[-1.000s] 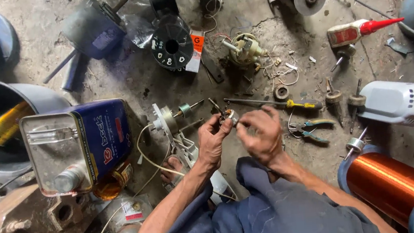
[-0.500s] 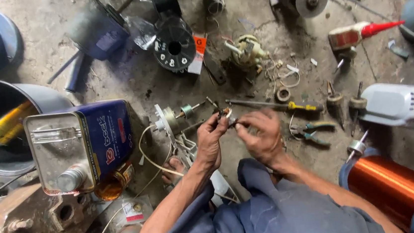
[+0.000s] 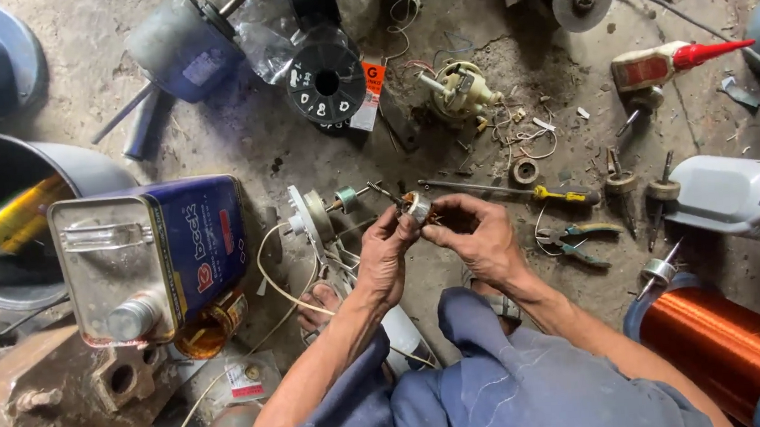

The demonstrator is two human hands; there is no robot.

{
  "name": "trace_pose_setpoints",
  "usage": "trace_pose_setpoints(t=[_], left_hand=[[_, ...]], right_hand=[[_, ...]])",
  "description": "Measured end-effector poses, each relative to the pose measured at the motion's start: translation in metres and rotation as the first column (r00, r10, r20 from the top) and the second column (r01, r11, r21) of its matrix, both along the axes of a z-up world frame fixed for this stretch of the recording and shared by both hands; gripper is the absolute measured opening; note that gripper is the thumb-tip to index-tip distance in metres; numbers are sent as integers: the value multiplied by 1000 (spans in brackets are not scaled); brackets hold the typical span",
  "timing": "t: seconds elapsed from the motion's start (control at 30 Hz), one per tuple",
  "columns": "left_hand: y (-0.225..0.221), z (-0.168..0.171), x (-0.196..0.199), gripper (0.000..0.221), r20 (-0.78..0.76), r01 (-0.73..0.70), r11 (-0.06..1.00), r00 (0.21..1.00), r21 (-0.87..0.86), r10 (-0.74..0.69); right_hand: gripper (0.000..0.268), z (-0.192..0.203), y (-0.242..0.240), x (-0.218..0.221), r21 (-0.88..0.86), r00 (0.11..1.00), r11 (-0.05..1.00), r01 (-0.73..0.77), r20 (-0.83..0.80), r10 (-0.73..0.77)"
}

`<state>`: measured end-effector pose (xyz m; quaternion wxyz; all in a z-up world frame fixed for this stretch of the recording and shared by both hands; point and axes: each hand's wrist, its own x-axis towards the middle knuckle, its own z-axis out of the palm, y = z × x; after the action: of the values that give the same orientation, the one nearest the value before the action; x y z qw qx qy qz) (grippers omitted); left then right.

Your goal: Reassembling an electric motor by fitting the rotor into the housing and using tools for alignment and securing parts.

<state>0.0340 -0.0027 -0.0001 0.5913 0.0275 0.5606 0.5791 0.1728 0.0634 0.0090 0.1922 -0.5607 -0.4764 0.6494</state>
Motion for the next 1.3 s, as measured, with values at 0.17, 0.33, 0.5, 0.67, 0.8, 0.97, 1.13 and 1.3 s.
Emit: trace_pose_setpoints(t=[0.17, 0.33, 0.5, 0.67, 0.8, 0.97, 1.13, 1.3], left_hand=[[0, 2, -3, 40, 57, 71, 997, 996, 33, -73], [-12, -19, -19, 35, -152, 266, 964, 954, 19, -260], [-11, 3, -11, 31, -263, 256, 966, 934, 27, -240], [-20, -26, -13, 41, -285, 162, 981, 950, 103, -127], [-21, -32, -17, 39, -324, 184, 981, 934, 68, -153], [6, -3, -10, 38, -346, 122, 967, 918, -225, -196], [16, -33, 43, 43, -124, 403, 870, 884, -284, -450], [10, -59, 34, 66, -194, 697, 578, 553, -424, -810]], right_hand=[[36, -19, -6, 2, -152, 980, 983, 100, -153, -123], [35, -17, -11, 7, -23, 1000, 1000, 18, -12, -18], [29, -16, -20, 10, 184, 991, 981, -64, 130, 40], [28, -24, -18, 31, -123, 987, 985, 119, -95, -131], [41, 1, -18, 52, -207, 994, 972, 108, 1, -111], [41, -14, -19, 131, 16, 954, 976, 218, 207, -216], [31, 26, 15, 120, 346, 935, 938, -3, 334, -120], [38, 18, 31, 76, 293, 976, 954, 60, 184, -118]])
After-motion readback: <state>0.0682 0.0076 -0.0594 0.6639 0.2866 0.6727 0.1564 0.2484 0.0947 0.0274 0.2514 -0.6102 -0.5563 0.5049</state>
